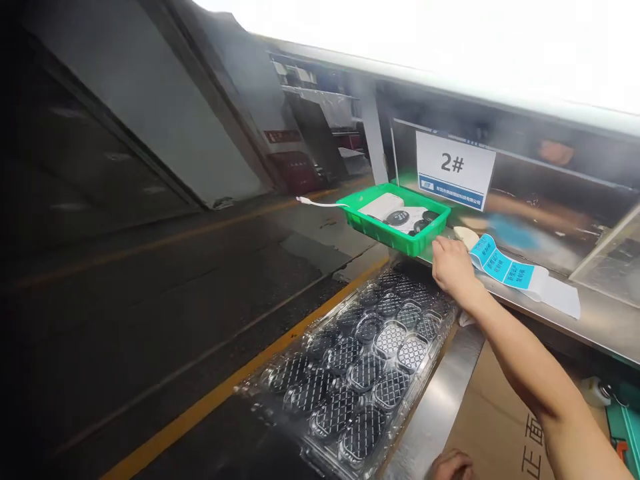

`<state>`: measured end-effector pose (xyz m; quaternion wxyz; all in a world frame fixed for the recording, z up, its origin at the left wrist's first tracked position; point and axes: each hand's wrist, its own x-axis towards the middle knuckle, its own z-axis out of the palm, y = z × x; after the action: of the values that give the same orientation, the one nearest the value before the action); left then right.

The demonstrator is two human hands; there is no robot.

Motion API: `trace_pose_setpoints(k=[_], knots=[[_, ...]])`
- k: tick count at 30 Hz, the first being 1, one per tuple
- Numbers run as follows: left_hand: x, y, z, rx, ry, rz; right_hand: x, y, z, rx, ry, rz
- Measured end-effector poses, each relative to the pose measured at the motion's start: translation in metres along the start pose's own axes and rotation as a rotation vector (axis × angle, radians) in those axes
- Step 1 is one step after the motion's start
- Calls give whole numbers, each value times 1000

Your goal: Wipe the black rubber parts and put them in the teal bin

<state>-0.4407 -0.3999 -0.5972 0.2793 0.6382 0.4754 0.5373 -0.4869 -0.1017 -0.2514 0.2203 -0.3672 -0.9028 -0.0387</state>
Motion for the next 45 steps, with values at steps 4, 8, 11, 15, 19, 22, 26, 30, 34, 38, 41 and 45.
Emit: trace_pose_setpoints(k=[4,8,11,15,19,22,26,30,34,38,41,45], knots=[[146,81,-43,-574,338,-345,41,11,-1,-100,-214,124],[316,99,-128,-1317,579,-665,37,2,-1,-100,-230,101],[381,87,-165,-1386,603,-615,16,-14,-3,-53,-225,31],[384,82,-168,-1386,631,-581,-35,-25,-11,302,-44,-87],[344,94,-152,-1410,630,-619,-112,-22,-15,696,299,249],[305,107,-114,-1400,546,-626,-176,-22,0,1141,401,723],[247,127,-25,-1199,247,-634,-247,-15,27,1786,330,1057],[195,147,64,-860,-88,-438,-314,15,31,2004,660,1232],[158,167,126,-656,-505,-199,-390,45,12,2015,1001,1321],[122,190,177,-342,-885,114,-467,61,-19,2092,1280,1220],[94,209,216,-89,-1021,323,-519,61,-45,2109,1527,1124],[64,229,251,-298,-780,383,-574,44,-92,2000,1868,1115]])
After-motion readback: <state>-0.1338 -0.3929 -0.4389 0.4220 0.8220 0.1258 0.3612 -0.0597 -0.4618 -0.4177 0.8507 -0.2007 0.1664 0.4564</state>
